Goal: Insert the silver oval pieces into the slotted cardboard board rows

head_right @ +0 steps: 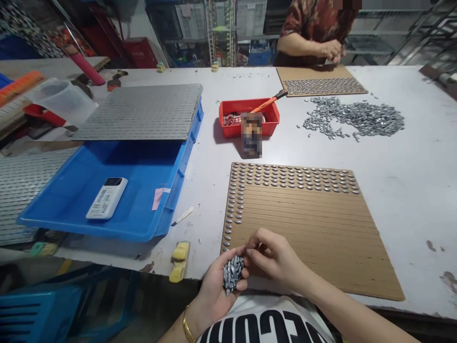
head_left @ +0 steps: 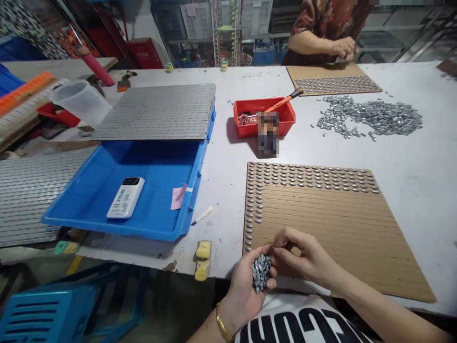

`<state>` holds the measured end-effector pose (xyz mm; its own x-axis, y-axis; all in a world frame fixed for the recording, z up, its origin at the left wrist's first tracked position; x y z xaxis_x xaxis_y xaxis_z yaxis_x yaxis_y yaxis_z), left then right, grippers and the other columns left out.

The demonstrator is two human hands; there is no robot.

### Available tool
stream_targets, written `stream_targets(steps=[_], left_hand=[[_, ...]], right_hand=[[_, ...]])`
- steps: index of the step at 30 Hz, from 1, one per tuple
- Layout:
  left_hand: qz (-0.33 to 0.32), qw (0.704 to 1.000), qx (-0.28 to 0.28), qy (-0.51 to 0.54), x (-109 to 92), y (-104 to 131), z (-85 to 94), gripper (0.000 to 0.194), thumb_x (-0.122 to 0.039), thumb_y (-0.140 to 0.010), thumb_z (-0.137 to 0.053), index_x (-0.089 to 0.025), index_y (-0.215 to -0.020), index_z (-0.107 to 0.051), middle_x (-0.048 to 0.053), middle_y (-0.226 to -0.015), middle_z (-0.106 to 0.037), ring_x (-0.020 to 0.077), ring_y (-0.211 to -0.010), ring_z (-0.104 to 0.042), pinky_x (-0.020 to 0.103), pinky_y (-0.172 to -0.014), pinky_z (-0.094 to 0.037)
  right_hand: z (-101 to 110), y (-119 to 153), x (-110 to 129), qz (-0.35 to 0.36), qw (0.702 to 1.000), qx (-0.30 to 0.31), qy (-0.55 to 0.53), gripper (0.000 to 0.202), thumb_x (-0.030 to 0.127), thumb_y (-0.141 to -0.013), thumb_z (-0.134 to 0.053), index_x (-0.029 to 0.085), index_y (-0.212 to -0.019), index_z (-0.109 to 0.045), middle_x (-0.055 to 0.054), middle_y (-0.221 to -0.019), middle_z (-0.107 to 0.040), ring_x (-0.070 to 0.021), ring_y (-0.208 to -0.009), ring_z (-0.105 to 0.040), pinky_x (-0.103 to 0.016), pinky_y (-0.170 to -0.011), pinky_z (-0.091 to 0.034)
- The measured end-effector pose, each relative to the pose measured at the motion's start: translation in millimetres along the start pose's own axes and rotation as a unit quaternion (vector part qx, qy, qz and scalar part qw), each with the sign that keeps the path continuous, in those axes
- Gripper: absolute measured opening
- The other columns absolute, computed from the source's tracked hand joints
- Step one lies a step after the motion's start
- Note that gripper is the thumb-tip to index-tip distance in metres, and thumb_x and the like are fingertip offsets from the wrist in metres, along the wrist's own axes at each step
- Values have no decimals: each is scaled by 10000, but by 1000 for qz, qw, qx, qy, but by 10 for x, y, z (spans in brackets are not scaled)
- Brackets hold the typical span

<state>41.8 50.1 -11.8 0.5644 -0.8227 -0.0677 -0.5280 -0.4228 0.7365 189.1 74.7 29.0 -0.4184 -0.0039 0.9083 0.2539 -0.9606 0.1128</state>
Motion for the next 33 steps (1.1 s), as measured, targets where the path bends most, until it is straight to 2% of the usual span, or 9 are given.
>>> stream_targets(steps=[4,9,13,15,17,21,27,33], left_hand=[[-10,1000,-9,-11,21,5,13,241,-273,-803,-601,-103,-972,-629,36,-723,-588,91,-551,-512,186,-420,-258],[-17,1000,-1,-7,44,6,70,249,-295,-809,-605,-109,-972,-633,32,-714,-576,92,-565,-513,188,-425,-262],[-18,1000,-8,-10,48,18,97,270,-293,-792,-632,-108,-989,-637,27,-745,-569,84,-575,-507,184,-429,-264],[-18,1000,-18,-11,43,35,95,272,-284,-790,-630,-104,-993,-638,29,-744,-569,83,-570,-501,182,-428,-261],[-17,1000,-17,-12,37,54,87,266,-276,-798,-614,-102,-998,-637,34,-739,-572,83,-561,-495,182,-427,-260],[-28,999,-25,-22,35,70,113,261,-288,-814,-589,-107,-998,-629,50,-750,-588,96,-566,-507,190,-434,-278],[-16,1000,-22,-12,79,36,190,258,-343,-825,-579,-106,-913,-630,57,-719,-586,98,-546,-507,188,-419,-262],[-14,1000,-25,0,79,29,220,290,-356,-822,-541,-100,-912,-642,53,-687,-584,101,-522,-500,188,-396,-241]], right_hand=[[-35,35,-20,16,999,-22,27,174,280,-924,-491,197,-788,-561,-26,-720,-643,-144,-654,-583,-254,-589,-476],[-85,113,-95,157,977,10,143,232,211,-967,-396,199,-1006,-624,-62,-799,-635,-140,-709,-598,-248,-641,-492],[-112,190,-169,214,946,-3,243,221,218,-954,-431,188,-1059,-623,-68,-783,-632,-138,-655,-583,-237,-587,-483],[-114,207,-199,218,941,-2,259,222,205,-946,-439,184,-1073,-619,-72,-792,-634,-141,-651,-586,-240,-575,-484],[-98,184,-235,200,948,-3,249,225,178,-943,-430,192,-1067,-617,-74,-819,-646,-146,-686,-609,-246,-601,-500],[-49,13,-311,169,958,-55,226,199,168,-946,-440,210,-1000,-627,-62,-853,-680,-152,-747,-649,-255,-643,-526],[-175,-273,-371,198,938,-57,278,219,164,-954,-424,194,-1016,-632,-73,-913,-689,-163,-810,-652,-278,-687,-538],[-257,-360,-393,186,926,-54,325,218,171,-954,-430,181,-991,-644,-74,-898,-675,-158,-810,-631,-258,-685,-505]])
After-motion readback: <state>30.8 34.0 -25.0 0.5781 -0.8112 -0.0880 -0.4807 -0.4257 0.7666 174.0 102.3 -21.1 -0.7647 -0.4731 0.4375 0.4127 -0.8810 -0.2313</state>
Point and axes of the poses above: each hand's wrist, its own y-axis away from the middle knuckle, its own z-axis out of the back of the hand, x = y × z, the point moved 3 cm from there along -y, towards the middle knuckle
